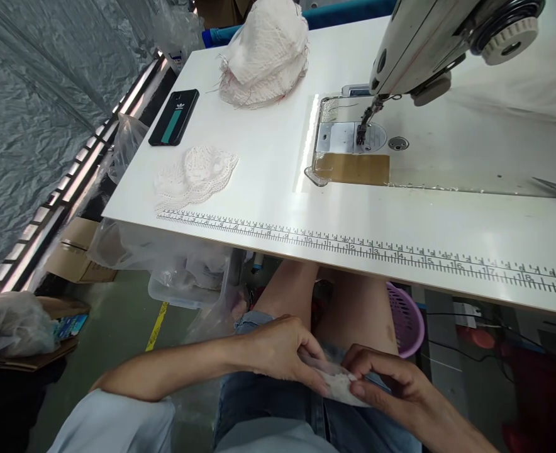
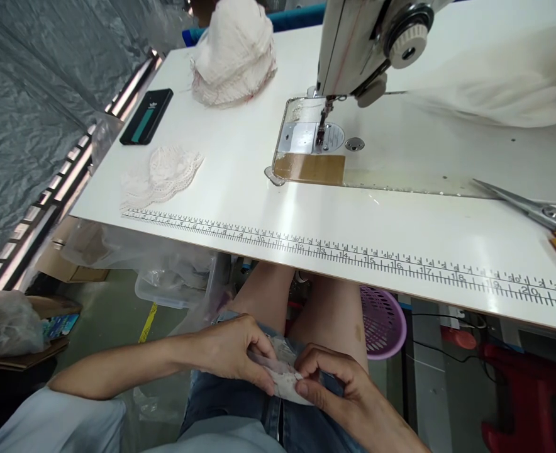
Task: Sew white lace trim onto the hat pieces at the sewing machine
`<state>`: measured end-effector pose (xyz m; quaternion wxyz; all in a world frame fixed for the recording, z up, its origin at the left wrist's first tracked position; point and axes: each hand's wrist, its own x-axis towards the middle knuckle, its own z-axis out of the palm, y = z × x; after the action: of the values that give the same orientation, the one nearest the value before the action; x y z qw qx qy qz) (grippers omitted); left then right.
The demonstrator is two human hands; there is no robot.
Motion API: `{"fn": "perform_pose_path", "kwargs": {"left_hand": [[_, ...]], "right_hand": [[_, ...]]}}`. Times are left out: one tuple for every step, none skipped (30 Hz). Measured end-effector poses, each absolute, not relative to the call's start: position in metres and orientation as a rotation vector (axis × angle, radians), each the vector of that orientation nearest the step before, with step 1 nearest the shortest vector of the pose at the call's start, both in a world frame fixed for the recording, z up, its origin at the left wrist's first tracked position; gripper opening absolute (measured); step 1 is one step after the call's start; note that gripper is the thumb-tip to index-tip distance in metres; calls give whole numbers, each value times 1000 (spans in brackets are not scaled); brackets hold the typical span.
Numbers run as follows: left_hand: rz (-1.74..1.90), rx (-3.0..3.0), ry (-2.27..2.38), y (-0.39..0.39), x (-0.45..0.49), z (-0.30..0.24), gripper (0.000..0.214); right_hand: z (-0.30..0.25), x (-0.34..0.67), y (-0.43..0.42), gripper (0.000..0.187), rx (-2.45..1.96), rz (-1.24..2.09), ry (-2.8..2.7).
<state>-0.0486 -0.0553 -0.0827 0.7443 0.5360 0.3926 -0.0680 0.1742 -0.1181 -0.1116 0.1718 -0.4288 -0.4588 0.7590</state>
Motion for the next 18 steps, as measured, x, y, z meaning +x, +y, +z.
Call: {"fn": "perform_pose_path", "kwargs": {"left_hand": [[-146,1182,854,-56,-48,-84,45],[-144,1187,854,-56,-48,-85,46],[-145,1189,860,-57,-48,-86,47],[-146,1188,867,-57,-48,-86,47],[-147,1182,874,-57,-48,-86,48],[-147,1177,879,-57,-48,-85,48],[-148,1174,882,-57,-47,-85,48],[-149,1172,882,-57,-47,-84,48],[-148,1175,883,-57,-47,-84,48],[-148,1181,883,-57,-47,-84,48],[-149,1186,883,-57,-47,-83,47],[-149,1191,886,-57,-46,-83,46],[-151,1192,887,-57,-46,-83,45],[-150,1191,889,-57,-46,-83,45],[-147,1187,892,-57,-46,-83,45],[-142,1181,893,-57,-46,-82,45],[-136,1177,891,-57,-46,-82,46],[-131,1175,890,-57,-46,-82,46]], "right_hand": [[-112,174,-118,21,-1217,2161,-1292],[-112,174,-118,22,-1215,2167,-1286],[-112,175,-118,22,-1211,2171,-1284],[-112,175,-118,22,-1206,2174,-1287],[-113,175,-118,22,-1201,2174,-1293],[-113,175,-117,22,-1199,2174,-1297],[-113,175,-117,22,-1201,2171,-1300],[-113,175,-117,21,-1202,2169,-1301],[-112,174,-116,21,-1208,2168,-1301],[-112,174,-116,21,-1216,2166,-1301],[-111,173,-115,22,-1222,2166,-1306],[-110,173,-115,22,-1228,2162,-1314],[-109,172,-114,23,-1231,2156,-1327],[-108,172,-114,24,-1234,2151,-1339],[-107,172,-114,25,-1236,2144,-1353],[-107,172,-114,25,-1235,2138,-1369],[-106,173,-115,25,-1238,2132,-1385],[-107,173,-115,25,-1242,2121,-1403]]}}
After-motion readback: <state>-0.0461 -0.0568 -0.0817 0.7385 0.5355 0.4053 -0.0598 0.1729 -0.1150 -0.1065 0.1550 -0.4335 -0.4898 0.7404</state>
